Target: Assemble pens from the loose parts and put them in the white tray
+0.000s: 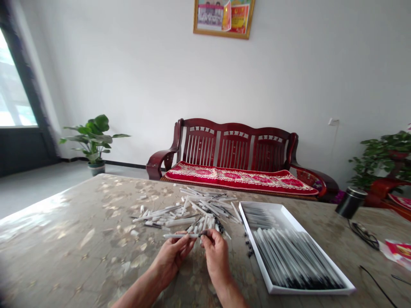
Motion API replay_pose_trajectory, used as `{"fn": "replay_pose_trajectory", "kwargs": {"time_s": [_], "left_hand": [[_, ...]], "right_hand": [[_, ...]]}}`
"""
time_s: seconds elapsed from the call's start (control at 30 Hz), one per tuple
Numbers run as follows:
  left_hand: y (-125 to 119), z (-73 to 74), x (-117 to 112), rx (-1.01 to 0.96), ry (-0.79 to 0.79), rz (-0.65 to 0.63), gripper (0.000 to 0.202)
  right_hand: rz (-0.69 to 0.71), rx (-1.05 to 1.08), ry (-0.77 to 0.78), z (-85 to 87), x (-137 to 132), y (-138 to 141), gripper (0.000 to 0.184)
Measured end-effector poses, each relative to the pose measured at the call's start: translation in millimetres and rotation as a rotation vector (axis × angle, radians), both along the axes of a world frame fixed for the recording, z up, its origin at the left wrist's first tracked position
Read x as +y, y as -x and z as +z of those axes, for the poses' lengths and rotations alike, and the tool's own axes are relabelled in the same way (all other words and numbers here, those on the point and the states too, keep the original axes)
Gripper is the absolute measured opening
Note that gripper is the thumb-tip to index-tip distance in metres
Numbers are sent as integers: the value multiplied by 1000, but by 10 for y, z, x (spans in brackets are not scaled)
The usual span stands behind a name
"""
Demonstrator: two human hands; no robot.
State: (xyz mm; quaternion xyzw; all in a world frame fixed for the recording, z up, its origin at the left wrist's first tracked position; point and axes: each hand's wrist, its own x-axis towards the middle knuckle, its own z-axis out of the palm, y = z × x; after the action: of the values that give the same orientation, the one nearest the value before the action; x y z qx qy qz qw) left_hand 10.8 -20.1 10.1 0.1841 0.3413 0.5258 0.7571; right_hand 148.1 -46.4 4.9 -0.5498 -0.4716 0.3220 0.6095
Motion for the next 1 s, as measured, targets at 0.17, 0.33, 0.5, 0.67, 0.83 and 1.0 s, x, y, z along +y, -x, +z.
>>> {"fn": "replay_pose_trajectory", "kwargs": {"time_s": [0.17,0.33,0.5,0.67,0.83,1.0], "left_hand": [[5,-5,-22,-7,-62,3,15],[7,-24,-29,1,-123,7,23],[9,-12,-34,29,-153,21,28],[2,-15,-33,31,-145,10,27],[-7,-35,-23,16,-75,7,21],[-2,-34,-20,24,-100,-2,22]], "right_hand": [[-21,-119,-67,-79,28,-25,23],[-42,-225,-91,-108,33,-46,20],[-50,-249,-77,-73,7,-33,23],[-24,-201,-47,-82,-5,-13,25],[-65,-309,-103,-93,0,-32,24],[-71,-379,-115,-82,-4,-32,20]]}}
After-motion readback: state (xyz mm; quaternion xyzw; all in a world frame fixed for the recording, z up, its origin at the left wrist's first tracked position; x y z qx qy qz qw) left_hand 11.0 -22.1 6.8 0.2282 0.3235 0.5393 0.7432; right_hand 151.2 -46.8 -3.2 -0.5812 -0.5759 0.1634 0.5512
